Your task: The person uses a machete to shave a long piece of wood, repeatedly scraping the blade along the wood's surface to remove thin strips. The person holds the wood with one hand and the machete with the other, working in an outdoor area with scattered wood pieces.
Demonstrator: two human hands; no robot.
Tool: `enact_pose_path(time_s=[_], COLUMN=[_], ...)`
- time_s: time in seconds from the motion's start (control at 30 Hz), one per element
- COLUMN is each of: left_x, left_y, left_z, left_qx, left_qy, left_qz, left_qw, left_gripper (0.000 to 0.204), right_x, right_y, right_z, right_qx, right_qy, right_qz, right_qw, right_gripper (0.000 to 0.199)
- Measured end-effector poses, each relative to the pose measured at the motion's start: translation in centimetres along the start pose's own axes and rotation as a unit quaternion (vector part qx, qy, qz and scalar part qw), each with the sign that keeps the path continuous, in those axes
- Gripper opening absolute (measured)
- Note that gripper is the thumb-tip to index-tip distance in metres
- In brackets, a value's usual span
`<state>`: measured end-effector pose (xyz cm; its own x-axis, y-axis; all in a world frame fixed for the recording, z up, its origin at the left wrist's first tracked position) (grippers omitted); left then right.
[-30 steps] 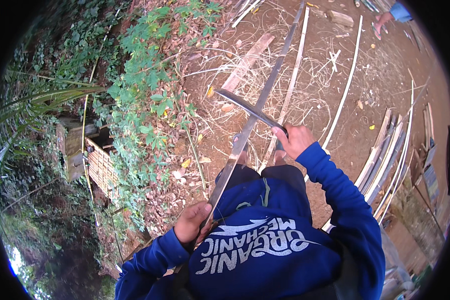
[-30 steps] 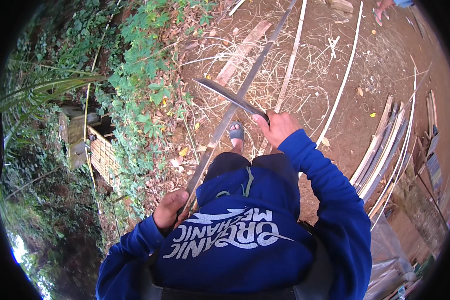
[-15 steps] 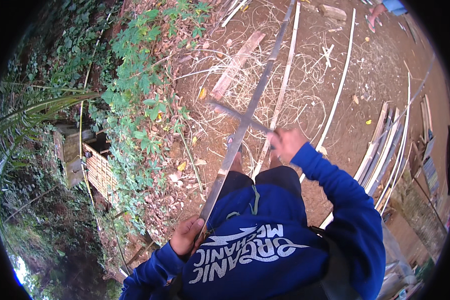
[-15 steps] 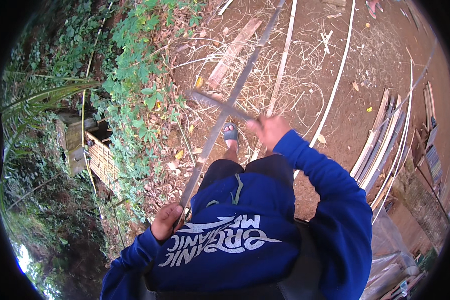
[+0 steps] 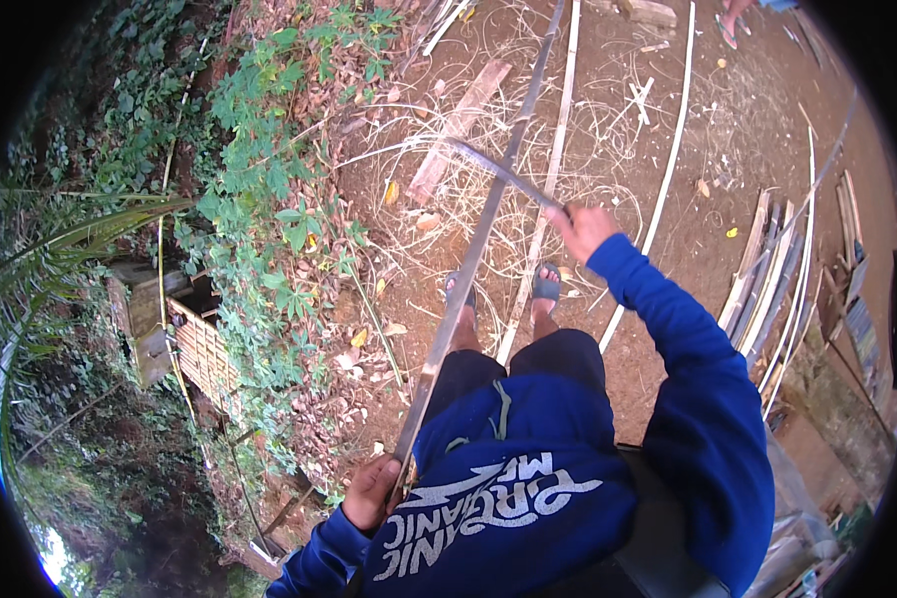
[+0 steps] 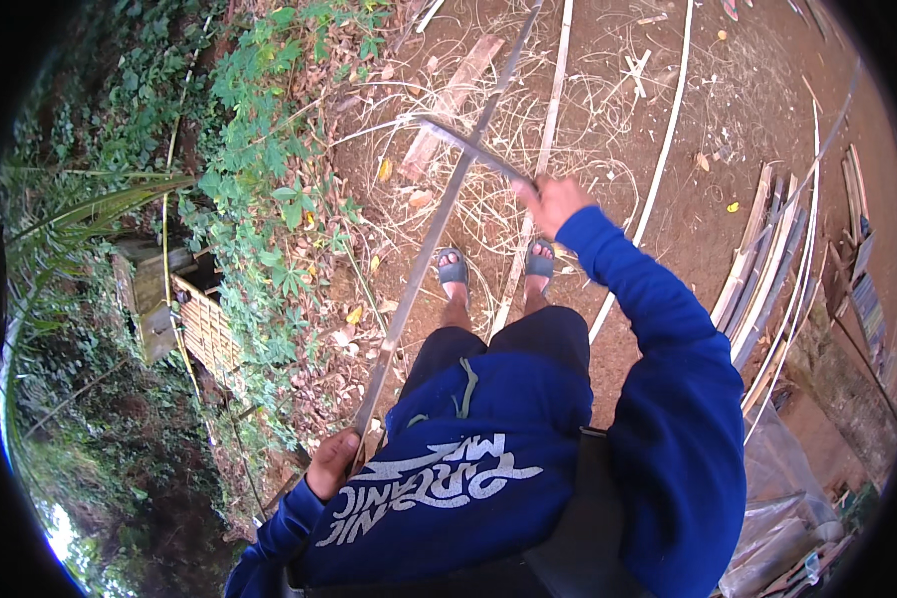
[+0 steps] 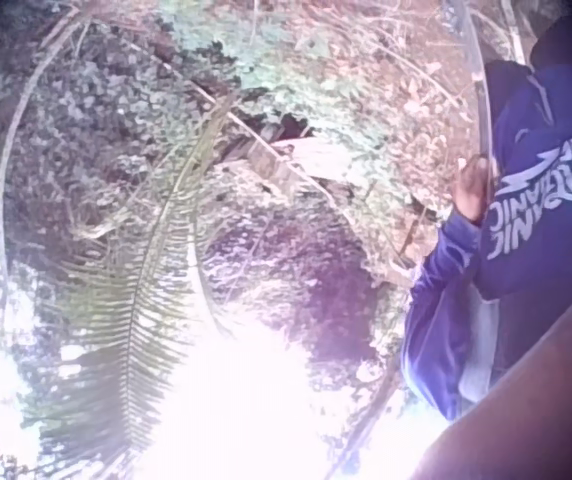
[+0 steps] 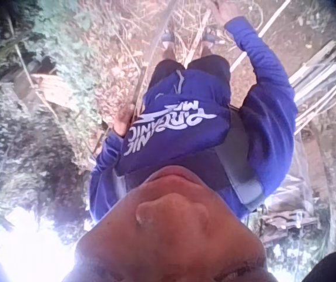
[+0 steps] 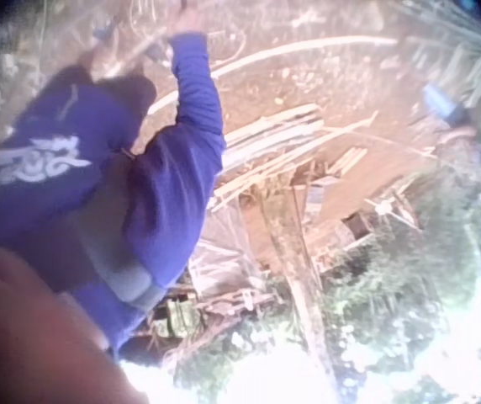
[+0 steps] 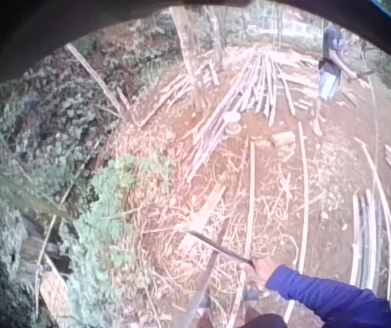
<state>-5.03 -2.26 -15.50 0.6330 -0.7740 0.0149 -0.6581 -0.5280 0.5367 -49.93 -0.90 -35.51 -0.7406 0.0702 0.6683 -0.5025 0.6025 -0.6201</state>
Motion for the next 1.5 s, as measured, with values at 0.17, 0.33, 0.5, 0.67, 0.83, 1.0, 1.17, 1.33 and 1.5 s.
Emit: enact_pose_path(time_s=[0.17,0.33,0.5,0.67,0.83,1.0,1.17,1.33,1.5], left_x=[-0.4,-1.8,-3.1,-4.7,-5.9,-7.5,-7.7,-7.4,-7.8], left_y=[-0.7,-1.7,-2.8,-2.1,-2.1,-4.0,-2.8,-1.5,0.5], left_z=[-0.4,0.4,0.2,-0.6,-0.2,-0.2,-0.5,-0.5,-0.7], left_qx=[0.043,0.046,0.018,0.058,0.090,0.173,0.161,0.125,0.085], left_qy=[-0.005,-0.005,0.000,-0.056,-0.157,-0.187,-0.219,-0.211,-0.171], left_qz=[-0.013,0.031,-0.077,-0.111,-0.221,-0.346,-0.332,-0.303,-0.269], left_qw=[0.999,0.998,0.997,0.991,0.958,0.903,0.903,0.921,0.944], left_gripper=[0.037,0.033,0.031,0.033,0.026,0.029,0.037,0.045,0.045], right_x=[-0.5,0.9,2.0,3.6,6.6,5.1,0.9,-1.0,-0.3], right_y=[-4.2,6.6,3.8,6.8,17.1,9.2,-2.5,-6.7,-7.8], right_z=[-4.0,6.1,5.1,9.4,15.8,6.8,-8.2,-14.3,-15.4], right_qx=[0.285,-0.074,0.124,0.020,-0.257,-0.167,0.116,0.227,0.249], right_qy=[-0.086,0.006,-0.034,-0.019,0.192,0.207,0.000,-0.046,-0.070], right_qz=[-0.066,0.025,-0.041,-0.139,0.082,0.193,0.177,0.193,0.198], right_qw=[0.952,0.997,0.991,0.990,0.944,0.944,0.977,0.953,0.946], right_gripper=[0.068,0.076,0.049,0.035,0.043,0.059,0.058,0.054,0.051])
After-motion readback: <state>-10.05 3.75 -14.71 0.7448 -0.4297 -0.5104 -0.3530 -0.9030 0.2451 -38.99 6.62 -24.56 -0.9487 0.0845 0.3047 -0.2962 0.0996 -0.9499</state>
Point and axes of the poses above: each hand's wrist, its own z-axis towards the middle knuckle, its own x-axis out of the back of the hand, y = z × x, the point moved 4 cm from there along z, towards the middle knuckle, and after that the axes turned 5 degrees about z, right-handed, at the moved point
